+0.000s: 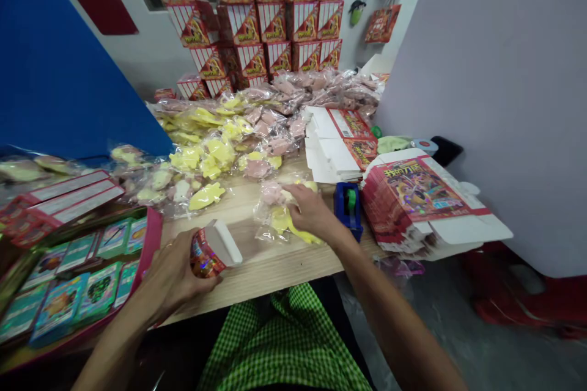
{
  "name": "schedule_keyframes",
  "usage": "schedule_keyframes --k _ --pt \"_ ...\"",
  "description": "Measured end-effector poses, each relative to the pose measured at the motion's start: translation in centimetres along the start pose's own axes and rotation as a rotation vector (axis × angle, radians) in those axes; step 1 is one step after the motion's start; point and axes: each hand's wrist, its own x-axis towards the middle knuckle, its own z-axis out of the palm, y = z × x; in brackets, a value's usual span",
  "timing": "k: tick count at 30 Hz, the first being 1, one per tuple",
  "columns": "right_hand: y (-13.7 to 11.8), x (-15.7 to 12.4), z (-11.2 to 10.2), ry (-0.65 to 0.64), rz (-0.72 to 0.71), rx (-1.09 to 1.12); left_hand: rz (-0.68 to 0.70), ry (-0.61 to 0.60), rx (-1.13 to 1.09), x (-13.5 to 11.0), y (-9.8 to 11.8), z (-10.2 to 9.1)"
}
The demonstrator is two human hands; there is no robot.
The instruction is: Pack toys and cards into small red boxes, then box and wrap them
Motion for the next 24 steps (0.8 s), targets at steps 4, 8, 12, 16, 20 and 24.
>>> schedule_keyframes --k 4,8,12,16,20,24 --pt "-0.8 6.3 -3.7 -0.444 0.066 0.25 0.018 -0.041 -0.1 0.6 0.4 0.1" --pt "-1.8 11.5 -2.9 -0.445 0.151 -0.108 -0.019 -0.064 -0.14 1.2 -0.2 1.7" --pt "-2.0 14.2 -0.6 -0.464 0.172 -0.19 -0.027 -0.065 -0.123 1.3 -0.7 3.8" --pt "-1.8 13.8 -1.7 -0.414 0.114 -0.18 -0.05 -0.051 -0.109 1.5 -0.9 4.5" --pt "-3.8 10.5 -3.6 -0.084 -0.033 -0.118 -0.032 -0.026 -0.296 1.2 -1.2 3.1" --pt "-7.4 4.7 -2.5 0.241 -0.511 0.201 0.106 -0.121 -0.794 0.5 -1.1 0.7"
